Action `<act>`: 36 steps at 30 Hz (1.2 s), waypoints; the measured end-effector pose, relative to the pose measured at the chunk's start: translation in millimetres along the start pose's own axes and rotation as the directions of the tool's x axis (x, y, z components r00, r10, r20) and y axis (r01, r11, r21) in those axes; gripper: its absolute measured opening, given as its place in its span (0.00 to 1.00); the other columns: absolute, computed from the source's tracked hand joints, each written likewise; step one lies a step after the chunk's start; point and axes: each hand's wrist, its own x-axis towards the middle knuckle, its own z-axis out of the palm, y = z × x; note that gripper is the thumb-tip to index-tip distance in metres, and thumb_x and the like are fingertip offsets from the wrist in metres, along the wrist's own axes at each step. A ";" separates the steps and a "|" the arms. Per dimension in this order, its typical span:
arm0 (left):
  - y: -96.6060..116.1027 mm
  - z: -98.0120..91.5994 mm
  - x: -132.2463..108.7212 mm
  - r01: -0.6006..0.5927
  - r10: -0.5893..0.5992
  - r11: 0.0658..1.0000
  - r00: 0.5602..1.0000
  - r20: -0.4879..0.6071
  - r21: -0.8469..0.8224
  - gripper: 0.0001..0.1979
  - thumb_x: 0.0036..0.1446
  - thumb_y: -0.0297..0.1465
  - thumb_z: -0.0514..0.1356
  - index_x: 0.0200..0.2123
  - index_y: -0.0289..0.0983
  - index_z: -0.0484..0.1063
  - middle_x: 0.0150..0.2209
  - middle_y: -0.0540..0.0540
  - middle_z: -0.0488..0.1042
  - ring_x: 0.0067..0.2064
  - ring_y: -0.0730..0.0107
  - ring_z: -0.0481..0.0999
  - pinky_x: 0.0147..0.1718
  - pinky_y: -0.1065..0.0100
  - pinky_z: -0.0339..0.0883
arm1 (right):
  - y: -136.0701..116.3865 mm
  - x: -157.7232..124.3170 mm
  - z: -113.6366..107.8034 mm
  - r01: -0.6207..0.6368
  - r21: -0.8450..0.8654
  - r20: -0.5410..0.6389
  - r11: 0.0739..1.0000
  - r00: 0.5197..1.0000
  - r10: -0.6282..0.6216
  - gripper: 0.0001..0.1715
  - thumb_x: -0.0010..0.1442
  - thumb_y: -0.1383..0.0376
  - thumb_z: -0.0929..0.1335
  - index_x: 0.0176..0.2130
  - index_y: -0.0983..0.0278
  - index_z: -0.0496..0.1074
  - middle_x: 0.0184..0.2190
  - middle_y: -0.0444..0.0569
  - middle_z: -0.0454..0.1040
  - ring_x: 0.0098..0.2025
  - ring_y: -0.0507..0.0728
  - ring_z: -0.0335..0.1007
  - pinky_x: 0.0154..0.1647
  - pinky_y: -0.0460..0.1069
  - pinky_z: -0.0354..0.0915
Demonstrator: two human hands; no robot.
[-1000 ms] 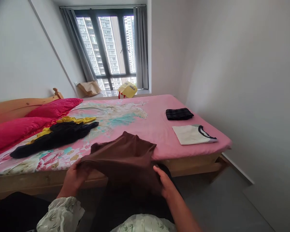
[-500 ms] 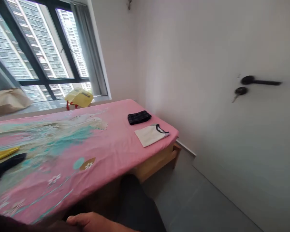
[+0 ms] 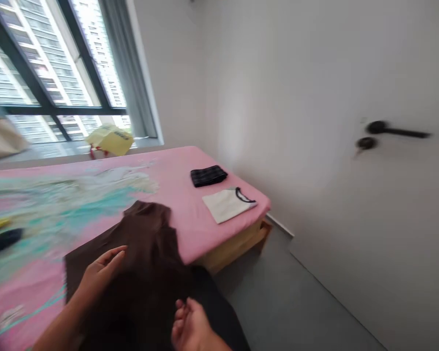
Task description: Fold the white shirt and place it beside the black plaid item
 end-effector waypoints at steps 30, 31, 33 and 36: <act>-156.6 -45.8 -124.8 0.568 -0.534 0.687 0.818 0.214 -0.454 0.27 0.36 0.36 0.71 0.42 0.33 0.72 0.40 0.39 0.79 0.41 0.57 0.78 0.40 0.63 0.70 | -42.6 44.1 -90.8 0.427 -0.804 -0.079 0.415 0.614 -0.785 0.26 0.48 0.47 0.69 0.38 0.63 0.67 0.35 0.49 0.70 0.39 0.58 0.68 0.44 0.55 0.66; -158.1 -44.5 -127.0 0.566 -0.545 0.690 0.817 0.191 -0.452 0.27 0.36 0.36 0.71 0.42 0.34 0.72 0.39 0.40 0.79 0.39 0.58 0.79 0.37 0.65 0.70 | -36.2 43.1 -86.5 0.442 -0.863 0.055 0.245 0.563 -0.825 0.26 0.48 0.48 0.69 0.39 0.64 0.67 0.37 0.50 0.70 0.42 0.59 0.67 0.48 0.57 0.64; -159.8 -41.1 -129.2 0.552 -0.551 0.703 0.822 0.147 -0.449 0.27 0.36 0.36 0.71 0.42 0.35 0.71 0.37 0.41 0.79 0.36 0.60 0.79 0.32 0.68 0.69 | -26.3 45.1 -79.6 0.427 -0.904 0.223 0.023 0.517 -0.826 0.30 0.46 0.48 0.71 0.42 0.65 0.68 0.42 0.54 0.70 0.48 0.62 0.64 0.55 0.59 0.58; -161.2 -37.2 -130.2 0.523 -0.549 0.725 0.832 0.081 -0.449 0.29 0.34 0.37 0.71 0.43 0.36 0.70 0.36 0.42 0.79 0.35 0.62 0.78 0.29 0.69 0.67 | -26.0 55.9 -77.9 0.341 -0.924 0.044 0.170 0.540 -0.841 0.42 0.44 0.45 0.70 0.50 0.67 0.62 0.49 0.60 0.67 0.54 0.65 0.61 0.57 0.59 0.56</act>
